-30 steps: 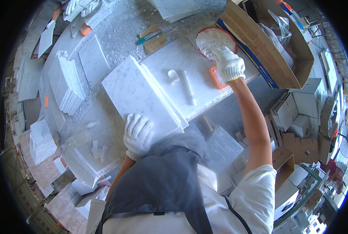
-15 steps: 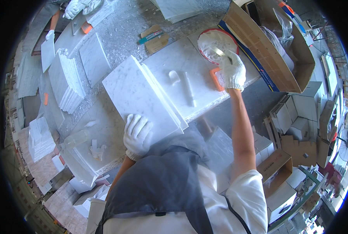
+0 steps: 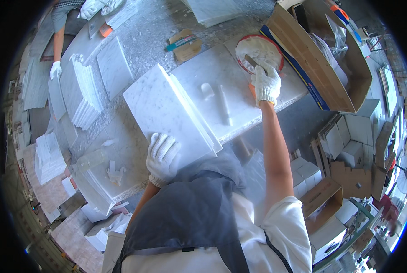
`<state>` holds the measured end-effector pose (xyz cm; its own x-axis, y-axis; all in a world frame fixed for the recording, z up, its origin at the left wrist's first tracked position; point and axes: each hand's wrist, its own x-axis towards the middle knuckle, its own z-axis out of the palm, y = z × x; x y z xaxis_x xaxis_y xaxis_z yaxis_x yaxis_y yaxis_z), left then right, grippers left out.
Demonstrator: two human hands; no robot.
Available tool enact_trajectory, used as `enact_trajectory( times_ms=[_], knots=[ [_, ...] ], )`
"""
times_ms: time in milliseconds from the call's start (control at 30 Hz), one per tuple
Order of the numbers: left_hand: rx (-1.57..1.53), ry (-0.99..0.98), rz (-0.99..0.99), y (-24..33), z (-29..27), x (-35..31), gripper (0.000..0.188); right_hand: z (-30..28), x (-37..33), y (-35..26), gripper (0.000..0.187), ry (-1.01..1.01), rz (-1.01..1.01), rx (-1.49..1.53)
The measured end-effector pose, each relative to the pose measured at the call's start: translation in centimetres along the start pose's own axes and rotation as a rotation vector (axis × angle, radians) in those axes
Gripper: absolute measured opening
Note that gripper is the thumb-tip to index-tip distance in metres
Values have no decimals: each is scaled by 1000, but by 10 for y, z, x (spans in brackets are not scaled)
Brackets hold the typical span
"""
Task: The person retrieves a stack of white rectangular stone tiles from a rack, places them on a workbench, and then uses a small metal scraper to scrape and smooth the edges of a single tile. The person repeatedly scrapes different edges of the tile while holding it steady with the other hand.
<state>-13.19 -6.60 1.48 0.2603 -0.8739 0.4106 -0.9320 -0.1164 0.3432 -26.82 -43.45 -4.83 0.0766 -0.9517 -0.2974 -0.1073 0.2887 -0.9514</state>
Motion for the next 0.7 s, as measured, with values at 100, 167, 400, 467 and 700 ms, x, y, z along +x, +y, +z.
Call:
enact_trajectory(
  times_ms=[100,167,400,467,700],
  knots=[
    [-7,-11,-14,1,-1,0,28,-2,5,4,25,-13,25,35],
    [-1,-10,-5,1,-1,1,28,-4,6,5,24,-14,36,58],
    [19,-31,-4,1,-5,6,25,-11,3,6,21,-13,-80,6],
    [26,-20,-5,1,-7,8,23,-13,0,4,27,-49,-54,105],
    [39,107,-67,5,-13,12,22,17,-46,-25,33,-351,-44,109]
  ],
)
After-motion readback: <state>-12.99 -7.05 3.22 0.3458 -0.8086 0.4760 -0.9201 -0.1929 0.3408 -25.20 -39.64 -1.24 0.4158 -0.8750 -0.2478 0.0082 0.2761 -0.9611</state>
